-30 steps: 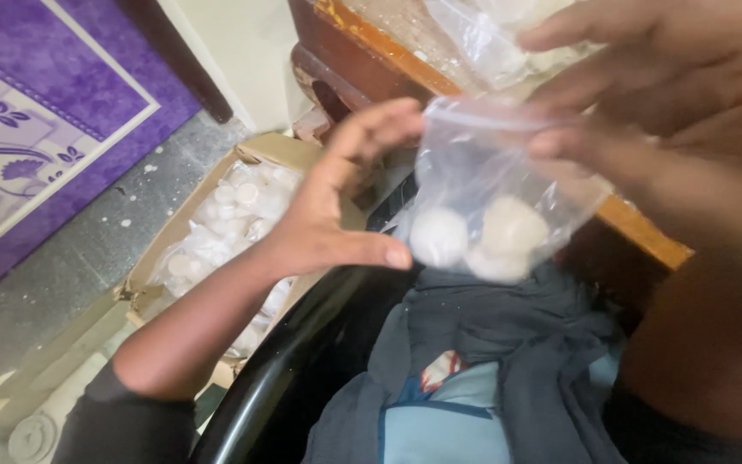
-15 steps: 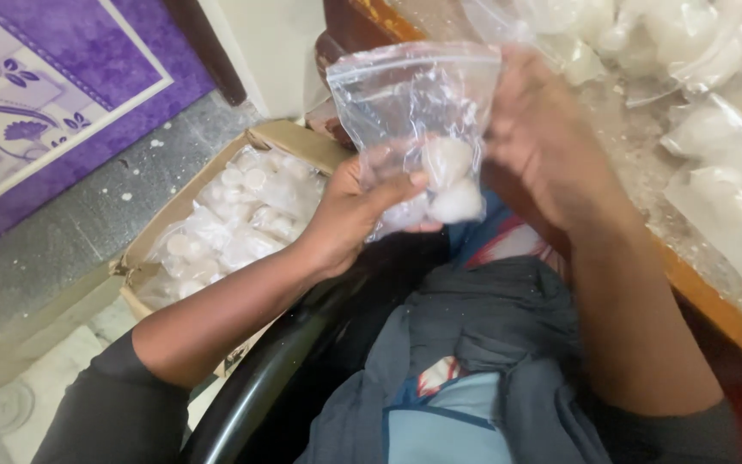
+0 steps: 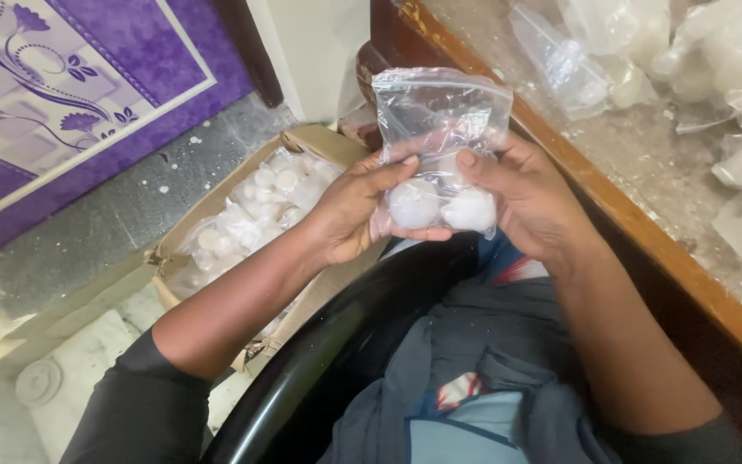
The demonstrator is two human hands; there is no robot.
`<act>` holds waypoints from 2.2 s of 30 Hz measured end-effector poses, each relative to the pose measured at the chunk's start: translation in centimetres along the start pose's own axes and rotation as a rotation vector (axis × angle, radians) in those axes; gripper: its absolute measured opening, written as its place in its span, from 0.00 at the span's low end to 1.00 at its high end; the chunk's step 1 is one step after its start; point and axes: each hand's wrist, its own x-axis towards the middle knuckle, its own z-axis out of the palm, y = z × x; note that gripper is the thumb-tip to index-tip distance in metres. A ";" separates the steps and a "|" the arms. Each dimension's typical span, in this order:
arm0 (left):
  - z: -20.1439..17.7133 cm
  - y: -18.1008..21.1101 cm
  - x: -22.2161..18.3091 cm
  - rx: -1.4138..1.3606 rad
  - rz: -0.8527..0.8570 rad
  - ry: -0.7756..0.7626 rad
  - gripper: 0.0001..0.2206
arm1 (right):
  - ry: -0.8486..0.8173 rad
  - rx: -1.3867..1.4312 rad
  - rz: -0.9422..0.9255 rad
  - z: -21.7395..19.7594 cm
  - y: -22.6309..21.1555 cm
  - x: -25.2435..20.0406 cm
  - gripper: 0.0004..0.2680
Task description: The person picks up plastic bags containing small white round objects from a wooden table and places them into a cardboard box.
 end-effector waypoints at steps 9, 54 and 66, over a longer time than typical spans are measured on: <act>-2.6 -0.5 0.6 -0.070 0.056 -0.068 0.08 | -0.155 -0.199 -0.188 -1.0 0.5 0.5 0.09; -28.9 -7.1 -3.1 -0.139 0.269 0.775 0.17 | -0.145 -0.109 0.527 6.9 13.5 7.6 0.12; -49.6 -10.9 -7.0 0.398 0.229 1.404 0.36 | -0.199 -0.135 0.526 7.4 13.1 7.4 0.09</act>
